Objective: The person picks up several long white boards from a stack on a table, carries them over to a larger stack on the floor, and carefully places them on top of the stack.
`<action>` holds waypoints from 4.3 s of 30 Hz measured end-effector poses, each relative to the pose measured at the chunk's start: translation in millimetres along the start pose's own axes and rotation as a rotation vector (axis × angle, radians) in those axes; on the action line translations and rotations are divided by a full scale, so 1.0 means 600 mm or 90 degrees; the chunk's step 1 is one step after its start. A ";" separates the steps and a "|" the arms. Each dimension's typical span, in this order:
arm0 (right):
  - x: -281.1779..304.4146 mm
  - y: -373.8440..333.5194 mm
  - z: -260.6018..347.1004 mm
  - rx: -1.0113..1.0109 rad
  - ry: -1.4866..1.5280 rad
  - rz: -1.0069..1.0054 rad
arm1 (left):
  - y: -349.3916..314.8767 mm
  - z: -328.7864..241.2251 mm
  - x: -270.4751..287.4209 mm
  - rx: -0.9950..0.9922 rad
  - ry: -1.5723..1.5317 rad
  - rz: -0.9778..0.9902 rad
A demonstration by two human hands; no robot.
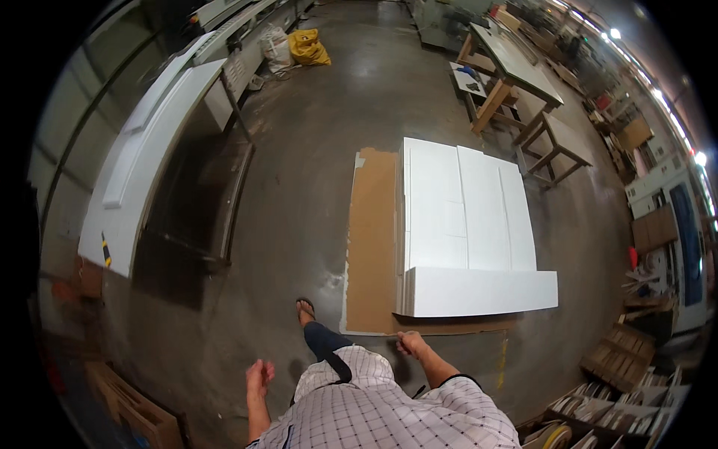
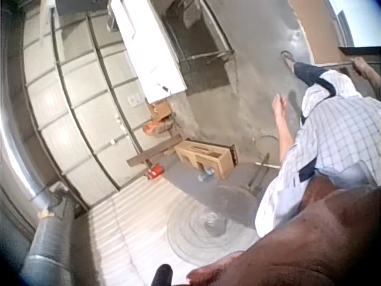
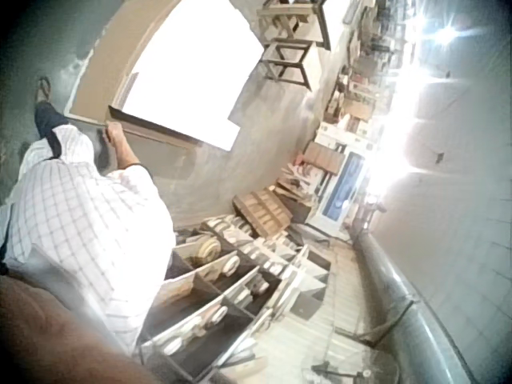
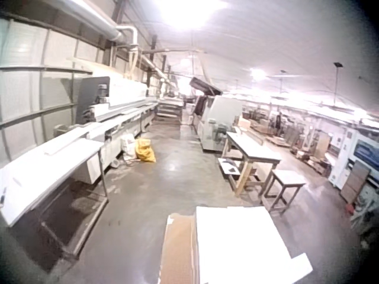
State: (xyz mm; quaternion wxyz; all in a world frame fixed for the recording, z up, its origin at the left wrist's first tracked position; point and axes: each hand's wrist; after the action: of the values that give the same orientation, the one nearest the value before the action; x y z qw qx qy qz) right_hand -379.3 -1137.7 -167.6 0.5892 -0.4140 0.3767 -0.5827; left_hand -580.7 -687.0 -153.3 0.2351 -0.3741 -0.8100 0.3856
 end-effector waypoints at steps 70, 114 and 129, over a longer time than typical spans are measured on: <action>-1.828 0.292 1.722 0.916 -0.580 0.432 | 0.519 -1.153 0.404 -0.130 0.363 -0.828; -1.744 0.080 1.291 -0.153 -0.111 0.671 | 0.500 -1.106 0.437 -0.060 -0.159 -0.891; -1.705 0.243 1.595 1.075 -0.393 0.305 | 0.476 -1.122 0.369 -0.082 0.391 -0.700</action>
State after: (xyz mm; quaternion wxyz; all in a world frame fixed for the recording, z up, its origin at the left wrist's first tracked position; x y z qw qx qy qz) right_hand 523.9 -72.4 14.7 0.8740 0.1042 -0.2697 -0.3905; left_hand -143.6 -89.9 37.2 0.5974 -0.0101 -0.8011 0.0340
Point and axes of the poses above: each hand's wrist, its own y-axis towards the middle knuckle, its own x-axis out of the back of the hand, z = x × y, and after that the axes turned 12 degrees about y, right-handed
